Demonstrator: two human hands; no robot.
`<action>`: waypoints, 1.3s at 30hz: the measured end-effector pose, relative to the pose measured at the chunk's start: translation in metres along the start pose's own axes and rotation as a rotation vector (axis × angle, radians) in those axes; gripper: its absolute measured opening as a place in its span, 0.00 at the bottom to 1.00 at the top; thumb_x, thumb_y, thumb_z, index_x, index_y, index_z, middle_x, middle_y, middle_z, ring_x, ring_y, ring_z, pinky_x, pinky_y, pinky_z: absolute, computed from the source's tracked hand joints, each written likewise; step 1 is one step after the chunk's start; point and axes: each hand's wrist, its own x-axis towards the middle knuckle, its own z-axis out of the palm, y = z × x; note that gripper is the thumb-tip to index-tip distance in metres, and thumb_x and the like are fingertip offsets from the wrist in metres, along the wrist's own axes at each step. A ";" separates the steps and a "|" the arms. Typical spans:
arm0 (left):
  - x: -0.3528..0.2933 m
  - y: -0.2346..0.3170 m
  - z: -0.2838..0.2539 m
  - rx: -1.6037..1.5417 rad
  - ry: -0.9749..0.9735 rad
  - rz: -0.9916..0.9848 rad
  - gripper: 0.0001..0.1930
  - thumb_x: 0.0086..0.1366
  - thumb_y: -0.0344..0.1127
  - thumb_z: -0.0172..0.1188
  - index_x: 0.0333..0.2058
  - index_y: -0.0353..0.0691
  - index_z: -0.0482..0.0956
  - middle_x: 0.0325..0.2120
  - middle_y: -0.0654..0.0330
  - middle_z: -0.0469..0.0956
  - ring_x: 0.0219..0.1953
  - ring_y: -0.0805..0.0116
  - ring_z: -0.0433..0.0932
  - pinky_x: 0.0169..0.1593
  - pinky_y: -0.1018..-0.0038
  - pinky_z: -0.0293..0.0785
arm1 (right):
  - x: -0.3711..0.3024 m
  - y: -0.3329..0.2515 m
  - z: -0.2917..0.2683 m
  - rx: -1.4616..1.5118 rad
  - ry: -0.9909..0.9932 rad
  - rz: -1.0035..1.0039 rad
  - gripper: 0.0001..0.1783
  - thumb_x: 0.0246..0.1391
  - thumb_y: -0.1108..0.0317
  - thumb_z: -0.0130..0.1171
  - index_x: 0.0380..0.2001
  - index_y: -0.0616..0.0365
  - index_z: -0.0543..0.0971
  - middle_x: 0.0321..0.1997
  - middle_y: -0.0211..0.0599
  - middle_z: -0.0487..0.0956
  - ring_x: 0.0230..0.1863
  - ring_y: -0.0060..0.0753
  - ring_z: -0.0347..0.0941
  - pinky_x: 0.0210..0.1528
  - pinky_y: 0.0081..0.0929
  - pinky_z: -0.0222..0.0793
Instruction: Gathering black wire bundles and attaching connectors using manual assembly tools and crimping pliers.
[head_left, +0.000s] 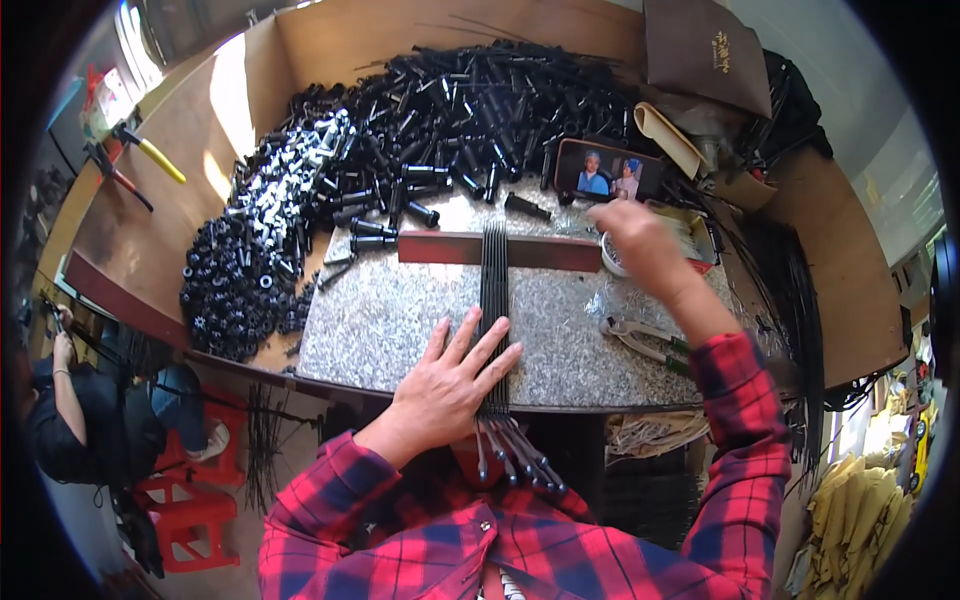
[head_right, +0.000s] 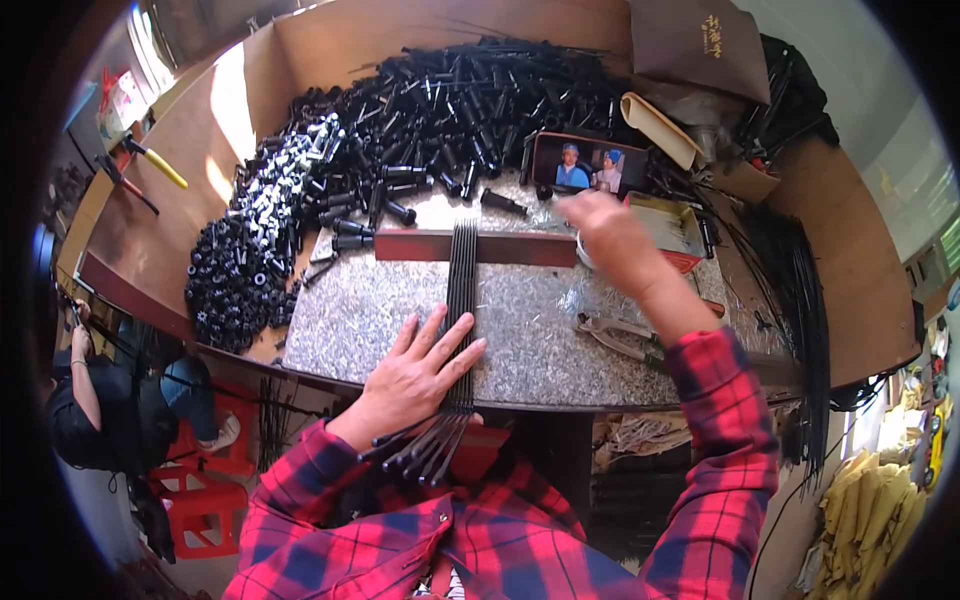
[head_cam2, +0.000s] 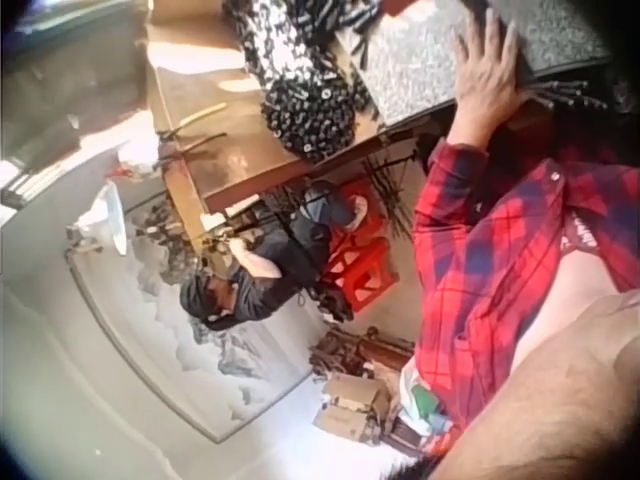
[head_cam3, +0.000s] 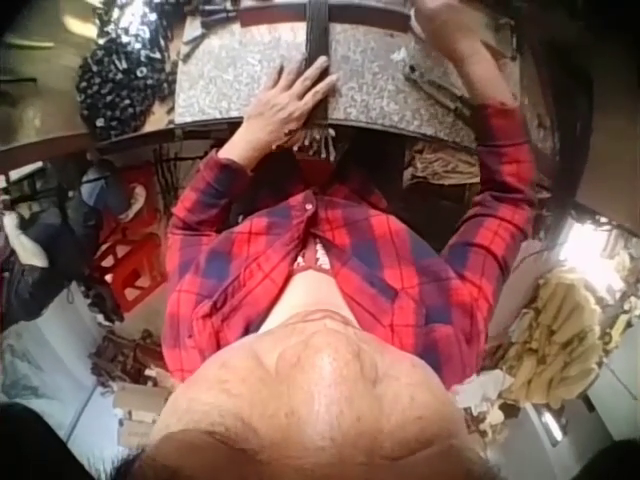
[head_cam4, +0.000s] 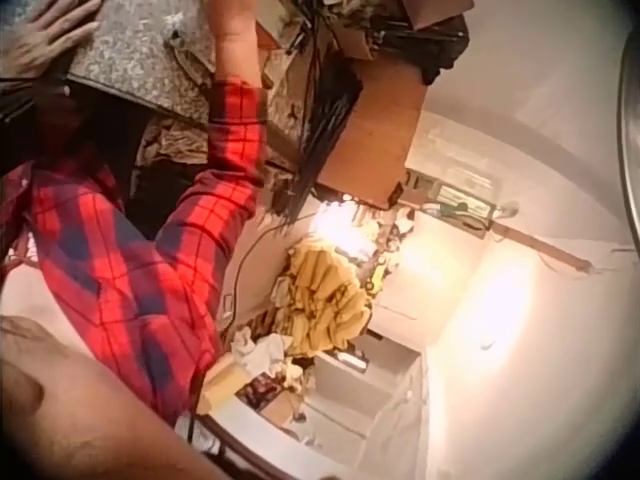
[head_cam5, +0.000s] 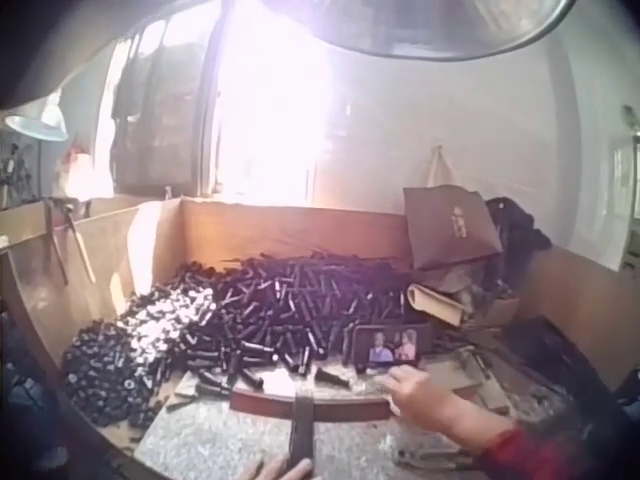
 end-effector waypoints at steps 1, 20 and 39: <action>0.000 0.002 -0.003 0.017 0.005 0.008 0.36 0.51 0.36 0.54 0.62 0.46 0.59 0.64 0.52 0.52 0.66 0.43 0.49 0.63 0.46 0.48 | 0.005 -0.012 0.005 0.003 -0.045 -0.012 0.18 0.46 0.77 0.51 0.42 0.56 0.76 0.33 0.41 0.75 0.37 0.45 0.74 0.39 0.36 0.71; 0.004 0.001 -0.001 0.023 0.010 0.005 0.33 0.56 0.36 0.52 0.62 0.42 0.58 0.64 0.52 0.53 0.66 0.44 0.50 0.63 0.47 0.48 | 0.033 -0.028 0.036 -0.116 -0.258 -0.098 0.21 0.47 0.72 0.51 0.48 0.46 0.76 0.32 0.34 0.74 0.37 0.35 0.74 0.36 0.30 0.73; 0.004 -0.002 0.002 0.185 -0.038 0.025 0.32 0.61 0.47 0.49 0.62 0.41 0.58 0.64 0.52 0.54 0.65 0.44 0.51 0.63 0.48 0.48 | 0.033 -0.029 0.035 -0.120 -0.296 -0.078 0.21 0.47 0.72 0.52 0.48 0.50 0.76 0.35 0.35 0.76 0.42 0.36 0.74 0.40 0.29 0.73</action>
